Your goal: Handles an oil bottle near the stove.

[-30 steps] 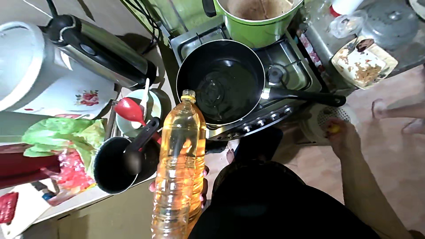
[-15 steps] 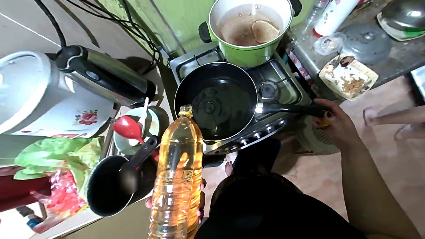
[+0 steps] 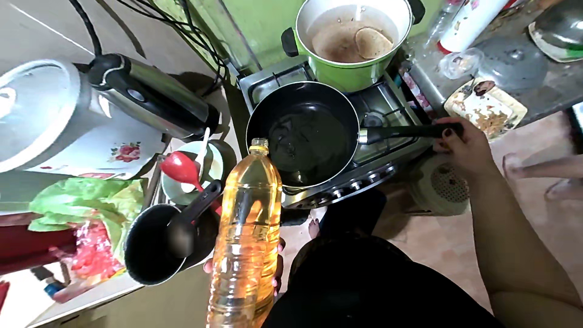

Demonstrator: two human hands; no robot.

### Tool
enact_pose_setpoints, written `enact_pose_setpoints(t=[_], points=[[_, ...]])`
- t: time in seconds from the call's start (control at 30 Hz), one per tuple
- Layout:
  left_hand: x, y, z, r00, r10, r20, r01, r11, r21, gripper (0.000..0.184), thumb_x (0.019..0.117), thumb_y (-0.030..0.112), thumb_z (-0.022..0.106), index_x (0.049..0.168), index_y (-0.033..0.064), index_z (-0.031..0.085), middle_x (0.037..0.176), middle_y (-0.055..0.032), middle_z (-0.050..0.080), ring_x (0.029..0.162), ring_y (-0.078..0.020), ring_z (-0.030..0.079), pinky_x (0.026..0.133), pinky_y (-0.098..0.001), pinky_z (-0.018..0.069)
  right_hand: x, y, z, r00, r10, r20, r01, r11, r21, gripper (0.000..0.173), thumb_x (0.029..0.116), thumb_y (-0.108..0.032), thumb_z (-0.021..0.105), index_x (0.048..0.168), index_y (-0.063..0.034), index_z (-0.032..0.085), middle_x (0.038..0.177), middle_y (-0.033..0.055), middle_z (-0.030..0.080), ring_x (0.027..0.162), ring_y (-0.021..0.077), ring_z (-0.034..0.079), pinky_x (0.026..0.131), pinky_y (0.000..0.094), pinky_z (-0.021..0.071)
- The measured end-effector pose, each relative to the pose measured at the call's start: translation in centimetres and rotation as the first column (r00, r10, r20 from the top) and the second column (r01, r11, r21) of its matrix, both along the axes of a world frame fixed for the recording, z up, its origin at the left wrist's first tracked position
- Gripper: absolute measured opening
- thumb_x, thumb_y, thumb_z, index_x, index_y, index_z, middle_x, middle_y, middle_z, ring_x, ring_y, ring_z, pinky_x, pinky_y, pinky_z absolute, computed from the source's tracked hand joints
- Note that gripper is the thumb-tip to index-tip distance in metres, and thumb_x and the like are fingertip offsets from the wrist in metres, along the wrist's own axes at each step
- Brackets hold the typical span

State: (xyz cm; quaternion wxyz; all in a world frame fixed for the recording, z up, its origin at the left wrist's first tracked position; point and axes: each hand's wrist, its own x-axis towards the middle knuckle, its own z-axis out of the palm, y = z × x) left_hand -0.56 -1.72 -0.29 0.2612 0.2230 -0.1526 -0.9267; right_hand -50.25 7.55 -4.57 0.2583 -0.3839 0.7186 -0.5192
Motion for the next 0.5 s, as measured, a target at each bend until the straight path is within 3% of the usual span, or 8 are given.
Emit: enact_pose_setpoints(t=[0.07, 0.13, 0.23, 0.3, 0.37, 0.4, 0.5], points=[[0.9, -0.4, -1.4, 0.991, -0.087, -0.099, 0.081, 0.995, -0.059, 0.095, 0.0704, 0.07, 0.077, 0.135, 0.003, 0.06, 0.111, -0.0171, 0.07, 0.078, -0.0246, 0.073, 0.063, -0.0371, 0.0625, -0.7, -0.7, -0.1, 1.0, 0.02, -0.011, -0.02, 0.999, -0.031, 0.033, 0.1057, -0.02, 0.049, 0.135, -0.0052, 0.054, 0.107, 0.0016, 0.063, 0.081, 0.0008, 0.062, 0.077, 0.0233, 0.0573], [-0.2, 0.1, 0.3, 0.999, -0.008, 0.035, 0.01, 0.999, -0.037, 0.095, 0.0639, 0.074, 0.077, 0.126, 0.0042, 0.066, 0.102, -0.016, 0.071, 0.069, -0.0229, 0.071, 0.054, -0.0344, 0.0602, -1.3, -1.3, 0.2, 1.0, 0.028, -0.009, -0.028, 0.999, -0.038, 0.035, 0.1055, -0.02, 0.048, 0.135, -0.0025, 0.053, 0.112, 0.0025, 0.062, 0.086, -0.0002, 0.063, 0.08, 0.0228, 0.0575], [-0.6, 0.1, 0.8, 0.997, 0.017, 0.069, -0.016, 1.0, -0.019, 0.096, 0.0635, 0.077, 0.075, 0.124, 0.0031, 0.066, 0.098, -0.0155, 0.07, 0.066, -0.0225, 0.07, 0.052, -0.0344, 0.0593, -2.0, -1.9, 0.4, 0.999, 0.034, -0.018, -0.034, 0.999, -0.033, 0.034, 0.1054, -0.021, 0.047, 0.134, -0.0032, 0.053, 0.106, 0.0, 0.061, 0.081, -0.0011, 0.059, 0.075, 0.0219, 0.0552], [0.8, -0.3, -1.8, 0.997, -0.032, -0.071, 0.032, 0.999, 0.002, 0.097, 0.0684, 0.076, 0.073, 0.129, 0.0008, 0.063, 0.104, -0.018, 0.07, 0.072, -0.0262, 0.072, 0.057, -0.038, 0.0616, -2.5, -2.1, 0.2, 0.999, 0.044, -0.009, -0.044, 0.999, -0.032, 0.033, 0.1068, -0.021, 0.046, 0.135, -0.0041, 0.052, 0.105, -0.0008, 0.06, 0.079, -0.0019, 0.059, 0.075, 0.0207, 0.0554], [3.4, -1.3, -6.3, 0.943, -0.144, -0.301, 0.148, 0.989, -0.01, 0.101, 0.0756, 0.075, 0.069, 0.143, 0.0003, 0.054, 0.121, -0.0216, 0.067, 0.089, -0.0318, 0.074, 0.071, -0.0442, 0.0637, -2.9, -2.1, -0.2, 0.998, 0.06, 0.026, -0.059, 0.997, -0.052, 0.031, 0.1066, -0.02, 0.046, 0.134, -0.007, 0.053, 0.102, -0.0047, 0.061, 0.077, -0.0033, 0.059, 0.073, 0.0191, 0.0543], [3.9, -1.5, -6.9, 0.94, -0.155, -0.304, 0.161, 0.987, -0.006, 0.104, 0.0746, 0.077, 0.067, 0.144, 0.0012, 0.052, 0.122, -0.0214, 0.066, 0.09, -0.032, 0.072, 0.071, -0.0449, 0.0627, -2.9, -2.1, -0.2, 0.997, 0.067, 0.045, -0.065, 0.996, -0.06, 0.03, 0.1064, -0.02, 0.045, 0.133, -0.0079, 0.053, 0.101, -0.006, 0.06, 0.076, -0.0034, 0.058, 0.073, 0.0188, 0.0541], [1.2, -1.4, -2.7, 0.983, -0.112, -0.148, 0.115, 0.993, 0.006, 0.097, 0.0698, 0.073, 0.074, 0.131, -0.0005, 0.061, 0.106, -0.0188, 0.069, 0.078, -0.0276, 0.072, 0.064, -0.0402, 0.0621, -2.6, -2.0, -0.4, 0.993, 0.07, 0.096, -0.062, 0.994, -0.089, 0.029, 0.1041, -0.02, 0.046, 0.13, -0.011, 0.054, 0.099, -0.0095, 0.06, 0.076, -0.0038, 0.058, 0.072, 0.0187, 0.0542]])
